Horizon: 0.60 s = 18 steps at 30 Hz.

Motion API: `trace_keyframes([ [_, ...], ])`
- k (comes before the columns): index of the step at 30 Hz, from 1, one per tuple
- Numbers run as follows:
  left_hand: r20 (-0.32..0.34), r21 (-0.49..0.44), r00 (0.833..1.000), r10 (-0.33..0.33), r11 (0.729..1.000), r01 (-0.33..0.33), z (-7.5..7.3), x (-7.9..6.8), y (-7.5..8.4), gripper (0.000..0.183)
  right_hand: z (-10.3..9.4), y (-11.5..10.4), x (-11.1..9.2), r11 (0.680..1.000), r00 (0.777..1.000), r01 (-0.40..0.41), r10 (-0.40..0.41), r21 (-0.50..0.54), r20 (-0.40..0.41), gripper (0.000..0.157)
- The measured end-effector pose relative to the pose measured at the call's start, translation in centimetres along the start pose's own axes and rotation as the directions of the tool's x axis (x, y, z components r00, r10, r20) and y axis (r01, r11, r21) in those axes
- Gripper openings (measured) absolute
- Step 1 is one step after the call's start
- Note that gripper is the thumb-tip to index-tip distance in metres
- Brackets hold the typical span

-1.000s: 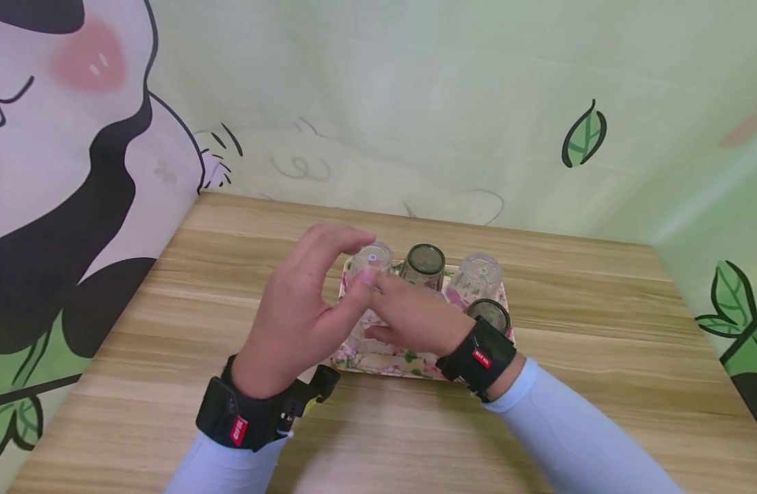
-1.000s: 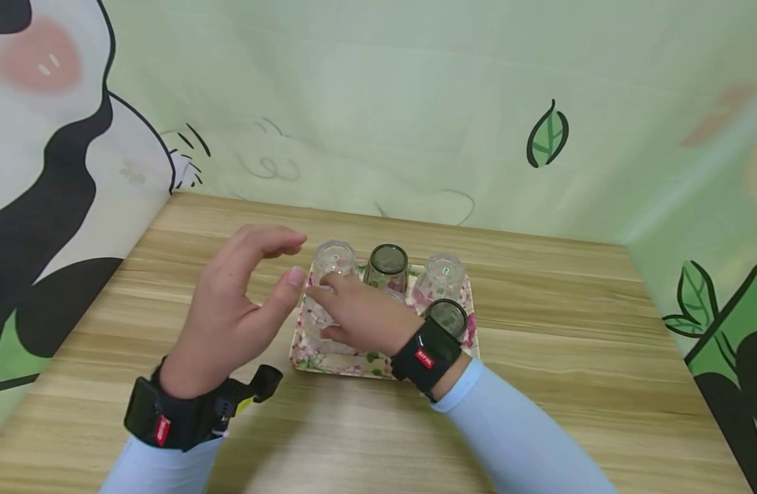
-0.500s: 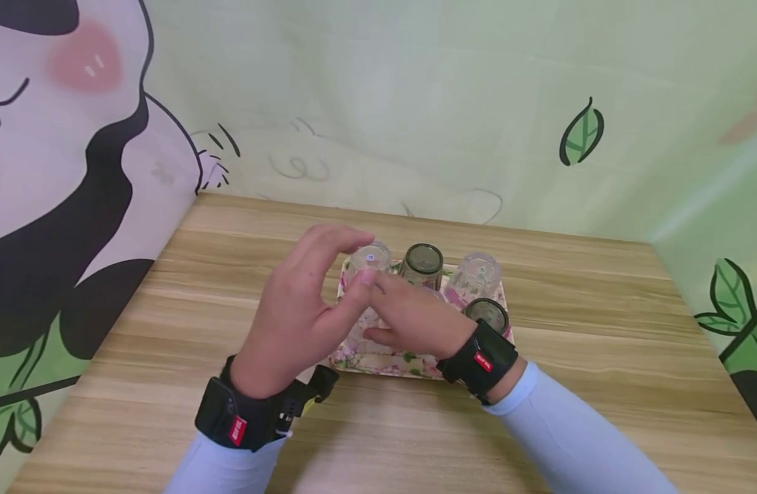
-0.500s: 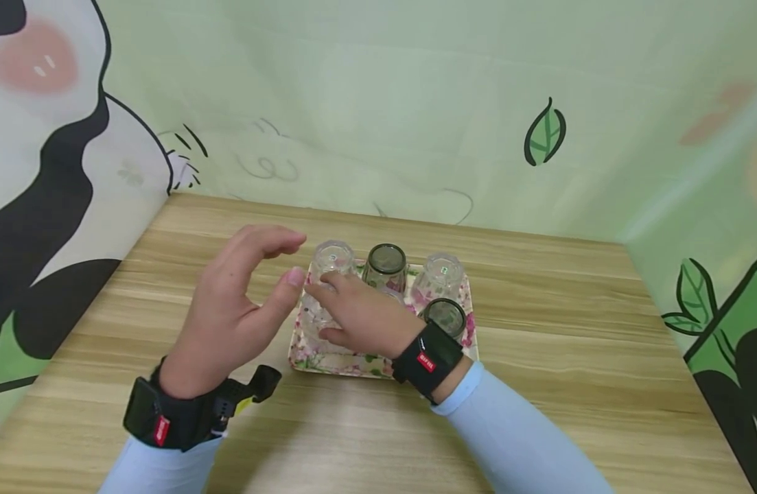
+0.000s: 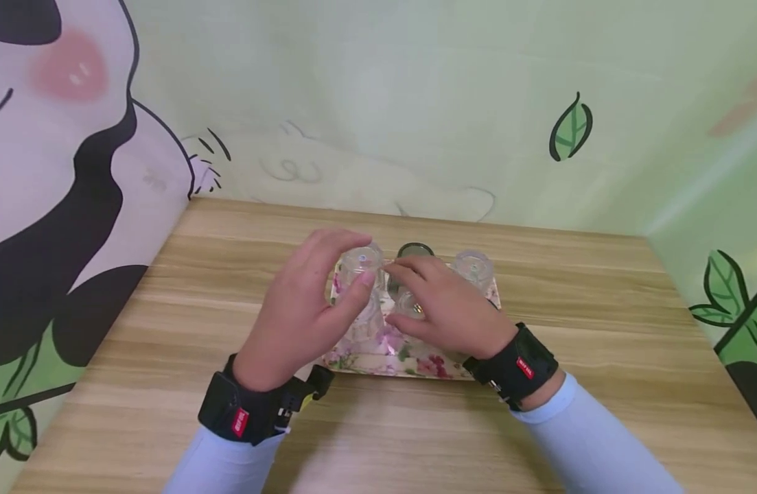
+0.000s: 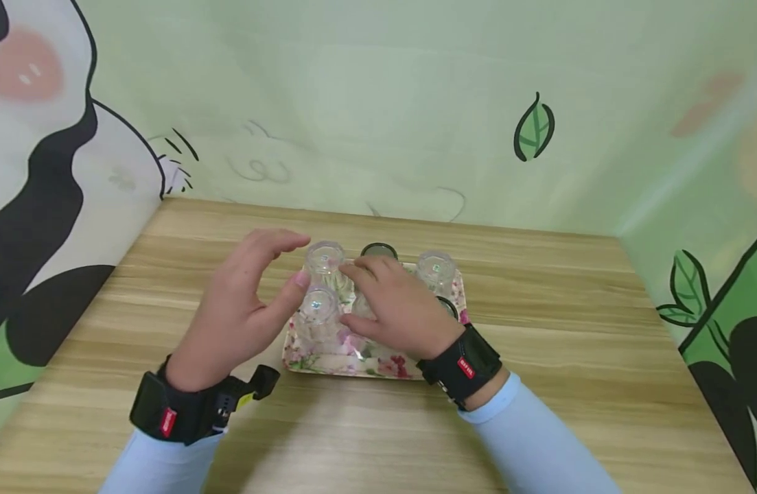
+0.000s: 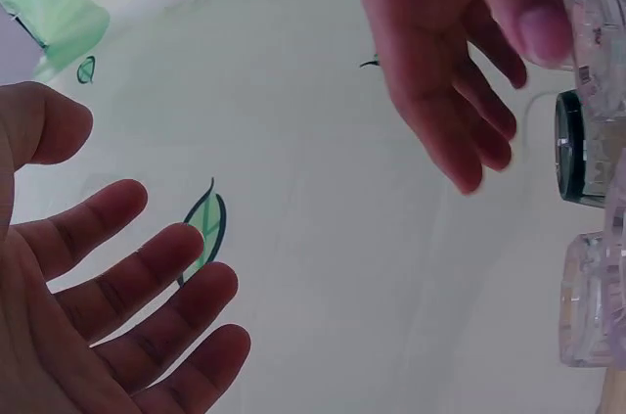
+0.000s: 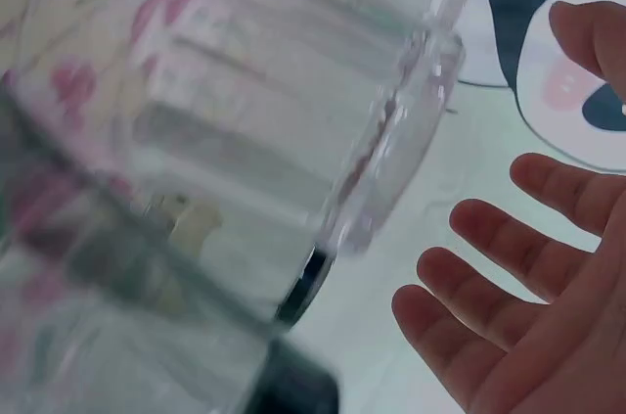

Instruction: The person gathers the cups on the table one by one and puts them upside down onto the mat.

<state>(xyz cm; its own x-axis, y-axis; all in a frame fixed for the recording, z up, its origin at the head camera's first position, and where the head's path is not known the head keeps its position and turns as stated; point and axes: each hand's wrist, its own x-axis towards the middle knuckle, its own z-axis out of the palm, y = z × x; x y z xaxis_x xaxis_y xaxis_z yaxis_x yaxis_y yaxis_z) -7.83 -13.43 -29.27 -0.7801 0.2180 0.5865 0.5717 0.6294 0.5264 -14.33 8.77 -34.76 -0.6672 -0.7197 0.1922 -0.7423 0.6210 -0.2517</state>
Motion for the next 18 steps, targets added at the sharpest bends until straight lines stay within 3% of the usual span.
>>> trace_keyframes([
  [7, 0.049, 0.055, 0.999, -0.013, 0.998, 0.01, 0.4, -0.3, -0.9, 0.044, -0.1, 0.5, -0.5, 0.999, 0.999, -0.032, 0.032, 0.006, -0.044, 0.074],
  [13, 0.087, 0.131, 0.996, -0.007, 0.991, -0.005, 2.2, -0.7, -2.2, 0.05, -0.1, 1.2, -0.8, 0.997, 0.995, -0.066, 0.062, -0.044, -0.084, 0.079],
  [18, 0.169, 0.281, 0.979, -0.11, 0.958, 0.059, 3.4, -0.7, -3.2, 0.066, -0.6, 1.5, -1.1, 0.981, 0.986, -0.166, 0.163, -0.098, -0.039, 0.088],
])
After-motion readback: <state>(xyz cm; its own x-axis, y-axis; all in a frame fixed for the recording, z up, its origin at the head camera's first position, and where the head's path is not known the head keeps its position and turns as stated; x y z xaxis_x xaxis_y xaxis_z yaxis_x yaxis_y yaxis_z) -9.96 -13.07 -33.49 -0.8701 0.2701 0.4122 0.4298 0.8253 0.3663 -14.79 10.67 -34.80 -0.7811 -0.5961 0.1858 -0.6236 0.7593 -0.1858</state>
